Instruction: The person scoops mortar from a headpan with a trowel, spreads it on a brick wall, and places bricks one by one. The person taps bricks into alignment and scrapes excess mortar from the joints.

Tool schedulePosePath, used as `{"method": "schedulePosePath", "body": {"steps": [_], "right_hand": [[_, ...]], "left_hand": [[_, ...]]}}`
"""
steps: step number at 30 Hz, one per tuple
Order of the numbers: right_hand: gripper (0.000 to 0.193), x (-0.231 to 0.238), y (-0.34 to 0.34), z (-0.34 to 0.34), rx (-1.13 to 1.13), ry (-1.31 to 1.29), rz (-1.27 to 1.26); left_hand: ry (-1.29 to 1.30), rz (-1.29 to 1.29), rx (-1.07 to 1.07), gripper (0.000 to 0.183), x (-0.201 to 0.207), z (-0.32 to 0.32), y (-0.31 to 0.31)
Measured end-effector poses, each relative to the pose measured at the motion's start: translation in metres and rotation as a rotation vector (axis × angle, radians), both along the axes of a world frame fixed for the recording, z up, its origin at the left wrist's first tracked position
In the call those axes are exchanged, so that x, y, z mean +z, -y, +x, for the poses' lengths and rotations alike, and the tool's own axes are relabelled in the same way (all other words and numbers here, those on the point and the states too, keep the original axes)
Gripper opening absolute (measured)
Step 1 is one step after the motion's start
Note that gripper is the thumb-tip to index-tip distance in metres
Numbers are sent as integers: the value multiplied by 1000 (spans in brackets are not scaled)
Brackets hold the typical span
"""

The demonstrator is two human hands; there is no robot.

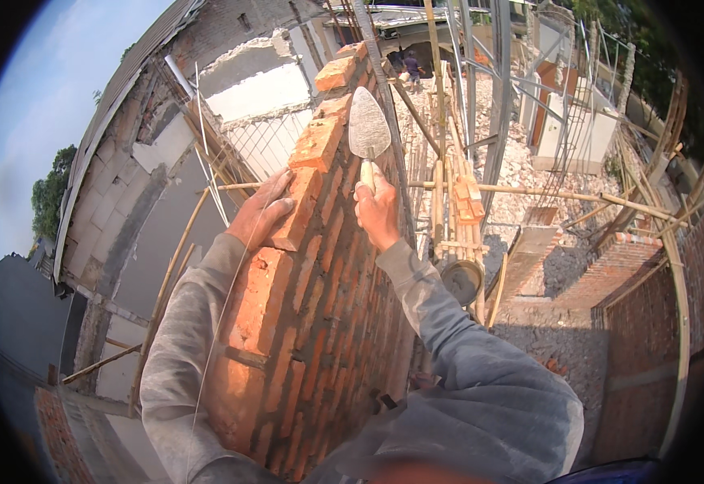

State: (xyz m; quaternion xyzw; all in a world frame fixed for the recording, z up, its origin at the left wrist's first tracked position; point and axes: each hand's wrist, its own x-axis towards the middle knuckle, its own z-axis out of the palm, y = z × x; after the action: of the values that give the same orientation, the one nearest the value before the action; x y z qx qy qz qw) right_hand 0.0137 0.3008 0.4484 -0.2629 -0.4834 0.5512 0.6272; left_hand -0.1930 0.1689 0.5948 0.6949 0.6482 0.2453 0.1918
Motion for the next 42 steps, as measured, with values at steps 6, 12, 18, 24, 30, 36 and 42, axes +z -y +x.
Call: {"method": "schedulePosePath", "body": {"steps": [6,12,18,24,30,36,42], "right_hand": [[53,6,12,15,45,-63,-71],[46,-3,27,6,-22,-66,-110],[39,-25,28,-19,-454,367,163],[37,-45,42,-22,-649,632,254],[22,-20,9,60,113,14,-211],[27,-2,-7,115,205,176,-220],[28,15,18,108,357,355,-142]], "left_hand": [[16,-2,29,90,6,5,10],[9,1,96,94,20,-7,83],[89,-16,231,95,20,-45,233],[320,70,361,100,-17,-63,411],[590,-50,472,120,-46,-24,549],[790,-167,418,127,-53,33,600],[874,-242,406,129,-63,50,579]]}}
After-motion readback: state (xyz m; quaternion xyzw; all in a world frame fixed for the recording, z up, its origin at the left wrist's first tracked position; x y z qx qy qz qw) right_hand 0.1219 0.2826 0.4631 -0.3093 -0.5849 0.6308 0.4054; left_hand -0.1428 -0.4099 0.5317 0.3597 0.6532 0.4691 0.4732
